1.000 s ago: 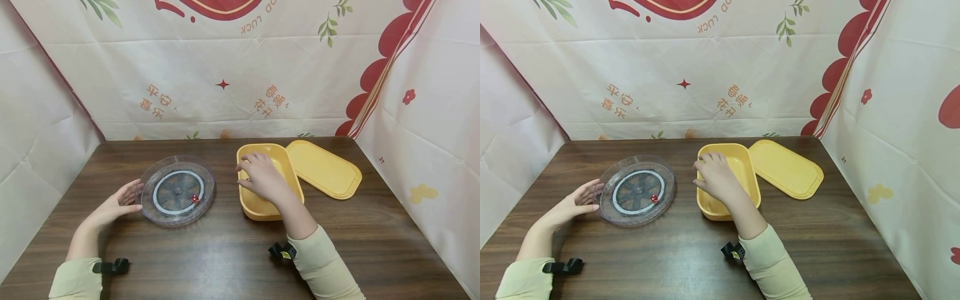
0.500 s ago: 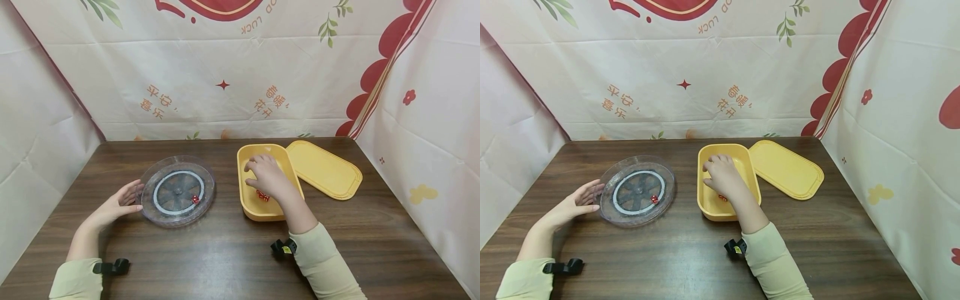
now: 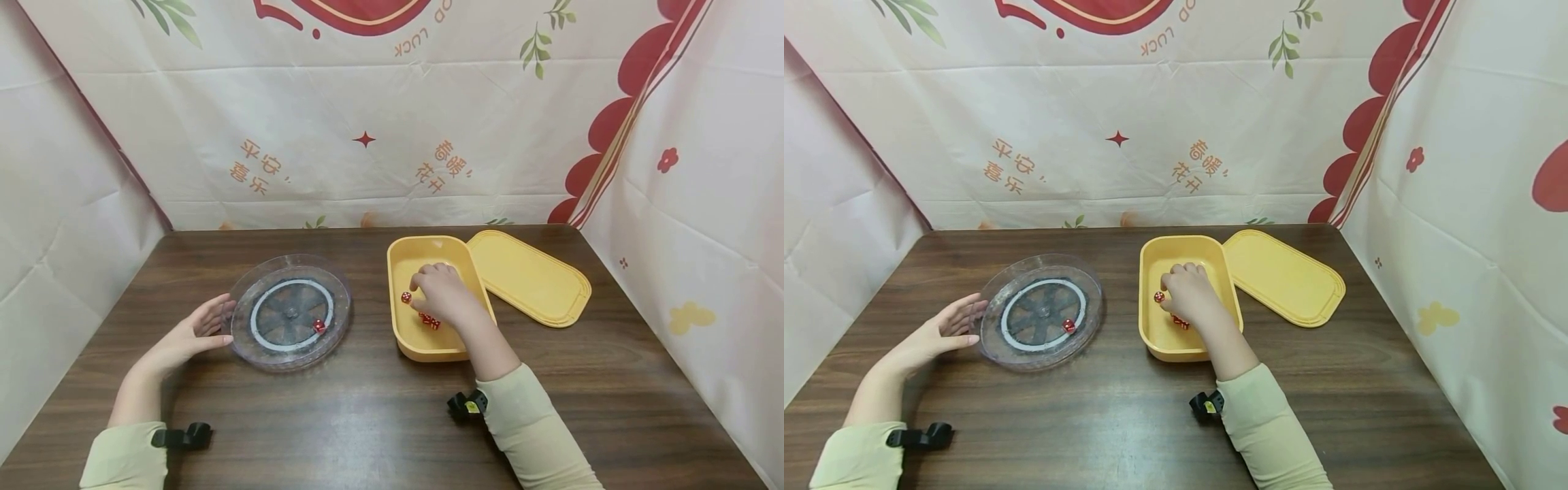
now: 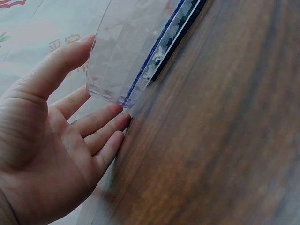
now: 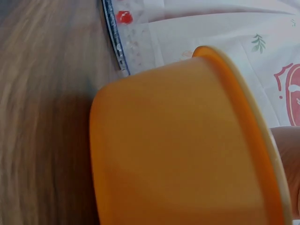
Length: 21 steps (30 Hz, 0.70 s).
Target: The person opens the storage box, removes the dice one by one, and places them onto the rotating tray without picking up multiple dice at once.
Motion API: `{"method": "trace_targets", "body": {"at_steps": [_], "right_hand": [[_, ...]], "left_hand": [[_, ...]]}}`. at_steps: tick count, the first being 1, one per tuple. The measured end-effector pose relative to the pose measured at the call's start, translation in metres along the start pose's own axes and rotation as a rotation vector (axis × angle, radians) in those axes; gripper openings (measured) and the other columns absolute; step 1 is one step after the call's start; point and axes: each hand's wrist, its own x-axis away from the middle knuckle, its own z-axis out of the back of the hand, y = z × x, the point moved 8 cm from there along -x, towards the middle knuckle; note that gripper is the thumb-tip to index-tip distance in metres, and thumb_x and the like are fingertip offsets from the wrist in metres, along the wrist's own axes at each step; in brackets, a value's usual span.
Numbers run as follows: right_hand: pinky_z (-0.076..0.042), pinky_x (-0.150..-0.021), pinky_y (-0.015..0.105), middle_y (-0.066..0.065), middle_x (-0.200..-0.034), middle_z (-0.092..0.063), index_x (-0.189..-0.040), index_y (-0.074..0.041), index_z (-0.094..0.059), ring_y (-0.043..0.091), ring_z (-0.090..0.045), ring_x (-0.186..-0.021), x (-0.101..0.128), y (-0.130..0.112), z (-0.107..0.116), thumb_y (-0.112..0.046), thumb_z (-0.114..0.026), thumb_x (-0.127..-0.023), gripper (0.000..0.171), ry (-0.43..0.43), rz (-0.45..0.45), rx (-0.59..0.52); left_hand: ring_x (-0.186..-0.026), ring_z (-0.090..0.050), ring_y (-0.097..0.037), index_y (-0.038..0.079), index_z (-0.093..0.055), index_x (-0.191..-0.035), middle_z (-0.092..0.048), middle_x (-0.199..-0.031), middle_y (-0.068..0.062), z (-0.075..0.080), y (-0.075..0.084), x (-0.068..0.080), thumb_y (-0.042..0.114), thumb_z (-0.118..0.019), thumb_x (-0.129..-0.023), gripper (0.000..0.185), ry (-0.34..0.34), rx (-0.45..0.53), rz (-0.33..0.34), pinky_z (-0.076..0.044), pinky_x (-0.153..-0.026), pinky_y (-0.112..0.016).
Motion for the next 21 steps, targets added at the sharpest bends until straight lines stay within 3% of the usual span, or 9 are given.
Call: {"method": "trace_targets", "body": {"at_steps": [21], "right_hand": [[-0.037,-0.084,0.046,0.006,-0.093,-0.058,-0.091,-0.011,-0.067,0.03,-0.05,-0.092,0.003,0.014,-0.021,-0.026,-0.074,-0.082,0.019,-0.132,-0.062,0.057]], "left_hand": [[-0.136,-0.016,-0.047,0.001,-0.014,-0.151,-0.021,-0.151,-0.028,0.0,-0.001,0.0,0.008,-0.067,-0.09,0.081,0.001,-0.007,0.003,-0.03,-0.092,-0.006]]}}
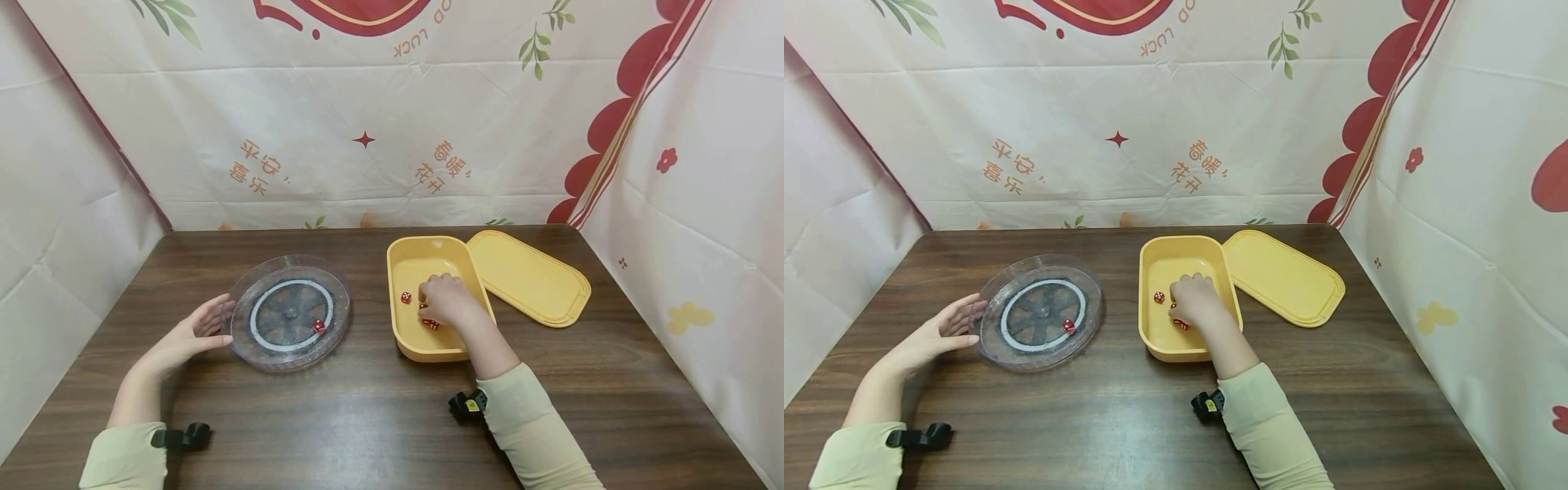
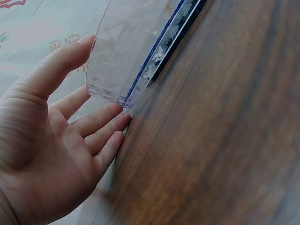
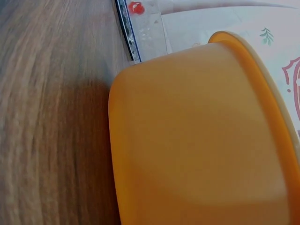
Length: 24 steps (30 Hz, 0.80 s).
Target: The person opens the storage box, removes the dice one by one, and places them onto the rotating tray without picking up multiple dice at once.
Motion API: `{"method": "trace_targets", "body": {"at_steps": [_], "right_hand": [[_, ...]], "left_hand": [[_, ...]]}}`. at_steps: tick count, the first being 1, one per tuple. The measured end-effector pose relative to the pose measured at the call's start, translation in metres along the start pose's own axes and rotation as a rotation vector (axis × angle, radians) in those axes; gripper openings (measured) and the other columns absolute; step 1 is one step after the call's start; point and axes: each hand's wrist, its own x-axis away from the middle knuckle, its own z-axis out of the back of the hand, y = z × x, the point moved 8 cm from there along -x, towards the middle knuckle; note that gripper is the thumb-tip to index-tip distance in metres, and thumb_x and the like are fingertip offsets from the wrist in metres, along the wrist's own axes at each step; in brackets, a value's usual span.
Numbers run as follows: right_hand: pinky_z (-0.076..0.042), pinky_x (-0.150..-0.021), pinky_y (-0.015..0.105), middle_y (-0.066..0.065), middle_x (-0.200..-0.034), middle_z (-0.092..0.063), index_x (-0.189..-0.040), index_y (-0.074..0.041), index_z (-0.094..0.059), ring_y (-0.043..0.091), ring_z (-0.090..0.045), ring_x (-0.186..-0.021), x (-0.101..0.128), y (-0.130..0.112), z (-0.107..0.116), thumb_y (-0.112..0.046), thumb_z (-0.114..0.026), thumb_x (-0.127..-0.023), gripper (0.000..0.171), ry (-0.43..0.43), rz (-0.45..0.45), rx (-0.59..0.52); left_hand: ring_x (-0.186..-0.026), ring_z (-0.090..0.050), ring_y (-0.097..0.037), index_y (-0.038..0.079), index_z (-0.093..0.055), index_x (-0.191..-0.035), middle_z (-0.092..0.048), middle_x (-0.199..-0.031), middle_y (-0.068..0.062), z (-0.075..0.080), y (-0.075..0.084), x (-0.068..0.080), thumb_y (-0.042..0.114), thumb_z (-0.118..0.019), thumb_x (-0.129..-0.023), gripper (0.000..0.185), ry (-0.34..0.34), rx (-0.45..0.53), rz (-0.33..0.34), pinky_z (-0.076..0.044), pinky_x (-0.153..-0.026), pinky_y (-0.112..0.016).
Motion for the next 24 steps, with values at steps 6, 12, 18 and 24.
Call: {"method": "trace_targets", "body": {"at_steps": [6,12,18,24], "right_hand": [[-0.037,-0.079,0.043,0.002,-0.084,-0.054,-0.084,-0.013,-0.065,0.027,-0.048,-0.086,-0.0003,0.0022,-0.005,-0.025,-0.073,-0.081,0.015,-0.036,-0.02,0.0],[-0.037,-0.076,0.042,0.002,-0.08,-0.051,-0.077,-0.015,-0.06,0.026,-0.047,-0.083,0.0,0.0012,-0.0068,-0.026,-0.073,-0.083,0.017,-0.048,-0.015,0.01],[-0.037,-0.076,0.041,0.002,-0.08,-0.051,-0.075,-0.015,-0.059,0.026,-0.047,-0.083,-0.0002,-0.0006,-0.0072,-0.025,-0.072,-0.084,0.019,-0.045,0.004,0.024],[-0.037,-0.078,0.042,0.002,-0.082,-0.051,-0.076,-0.016,-0.059,0.027,-0.047,-0.085,-0.0006,-0.0008,-0.0056,-0.025,-0.074,-0.084,0.019,-0.019,0.018,0.026]], "left_hand": [[-0.136,-0.018,-0.045,0.001,-0.015,-0.151,-0.022,-0.151,-0.028,0.0006,-0.0012,-0.0003,0.009,-0.066,-0.09,0.08,0.001,-0.004,-0.009,-0.03,-0.093,-0.007],[-0.136,-0.018,-0.044,0.001,-0.014,-0.151,-0.022,-0.151,-0.027,0.0009,-0.0032,-0.0006,0.009,-0.066,-0.09,0.08,-0.001,0.0,-0.006,-0.031,-0.093,-0.007],[-0.136,-0.018,-0.045,0.0,-0.014,-0.151,-0.022,-0.151,-0.027,0.0008,-0.0031,-0.0005,0.009,-0.066,-0.09,0.081,-0.001,0.001,-0.006,-0.031,-0.093,-0.007],[-0.136,-0.018,-0.045,0.0,-0.014,-0.151,-0.022,-0.152,-0.027,0.0006,-0.0031,-0.0009,0.009,-0.066,-0.09,0.081,-0.003,0.005,-0.004,-0.031,-0.093,-0.007]]}}
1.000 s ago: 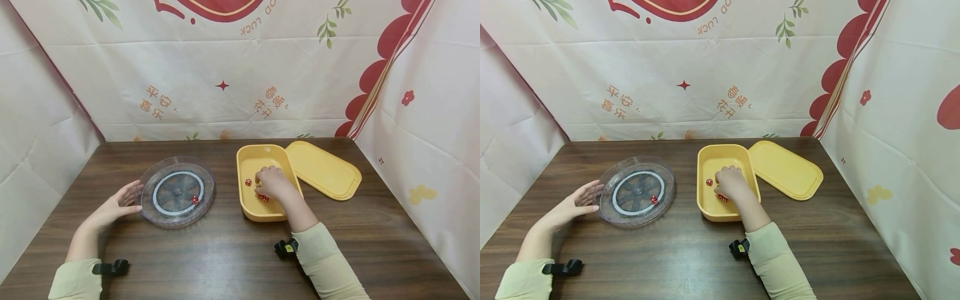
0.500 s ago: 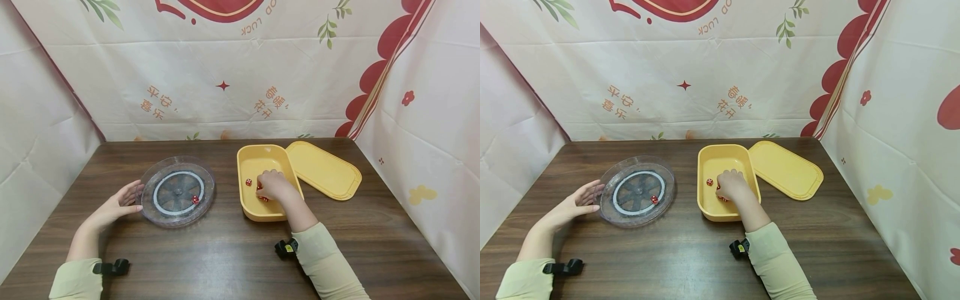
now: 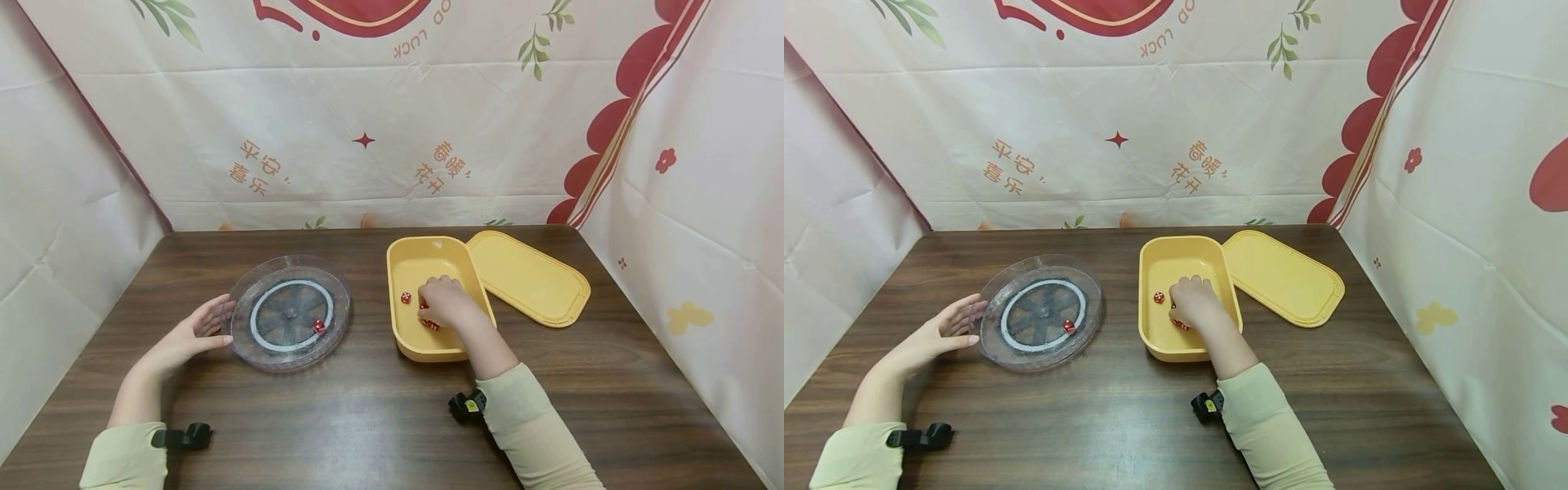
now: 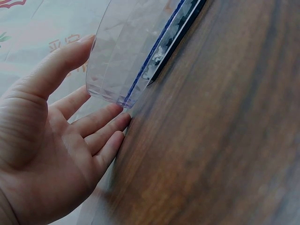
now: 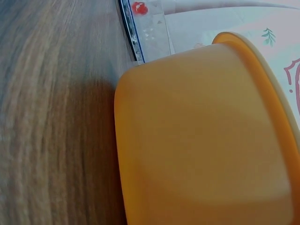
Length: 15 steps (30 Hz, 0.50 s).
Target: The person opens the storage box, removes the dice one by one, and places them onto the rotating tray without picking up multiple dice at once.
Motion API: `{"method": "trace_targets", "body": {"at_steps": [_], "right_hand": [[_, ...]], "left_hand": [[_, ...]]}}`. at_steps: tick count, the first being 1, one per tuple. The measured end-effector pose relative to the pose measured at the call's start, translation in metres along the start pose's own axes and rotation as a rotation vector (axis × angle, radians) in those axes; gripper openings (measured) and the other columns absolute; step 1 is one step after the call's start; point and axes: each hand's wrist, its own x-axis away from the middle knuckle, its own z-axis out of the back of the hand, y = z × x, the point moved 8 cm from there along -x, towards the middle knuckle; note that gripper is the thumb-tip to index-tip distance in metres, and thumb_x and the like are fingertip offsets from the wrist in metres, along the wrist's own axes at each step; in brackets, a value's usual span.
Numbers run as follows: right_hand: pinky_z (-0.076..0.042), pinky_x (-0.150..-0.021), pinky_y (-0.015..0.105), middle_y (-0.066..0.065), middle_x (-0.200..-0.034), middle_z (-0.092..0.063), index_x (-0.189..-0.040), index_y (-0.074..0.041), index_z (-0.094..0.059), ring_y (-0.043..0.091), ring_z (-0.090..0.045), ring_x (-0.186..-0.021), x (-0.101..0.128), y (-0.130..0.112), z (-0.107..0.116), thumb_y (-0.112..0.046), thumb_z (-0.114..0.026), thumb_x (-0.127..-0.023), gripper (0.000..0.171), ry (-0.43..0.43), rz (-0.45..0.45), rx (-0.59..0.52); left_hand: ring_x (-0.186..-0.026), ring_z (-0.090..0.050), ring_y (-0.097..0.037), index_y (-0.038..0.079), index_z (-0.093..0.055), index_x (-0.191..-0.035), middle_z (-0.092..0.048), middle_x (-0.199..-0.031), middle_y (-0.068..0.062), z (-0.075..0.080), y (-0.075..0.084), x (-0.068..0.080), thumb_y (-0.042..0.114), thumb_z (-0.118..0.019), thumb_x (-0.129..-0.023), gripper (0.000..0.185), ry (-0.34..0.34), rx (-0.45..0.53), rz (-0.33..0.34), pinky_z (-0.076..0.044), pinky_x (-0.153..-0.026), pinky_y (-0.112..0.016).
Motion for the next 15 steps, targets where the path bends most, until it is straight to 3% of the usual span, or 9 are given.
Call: {"method": "trace_targets", "body": {"at_steps": [15], "right_hand": [[-0.034,-0.092,0.05,0.008,-0.096,-0.055,-0.083,-0.017,-0.065,0.033,-0.048,-0.1,0.001,-0.0043,0.0103,-0.025,-0.074,-0.083,0.013,0.093,0.027,-0.001]], "left_hand": [[-0.136,-0.018,-0.046,0.0,-0.014,-0.151,-0.022,-0.152,-0.027,-0.0002,0.0006,0.0006,0.009,-0.066,-0.09,0.081,0.001,-0.005,0.008,-0.031,-0.092,-0.007]]}}
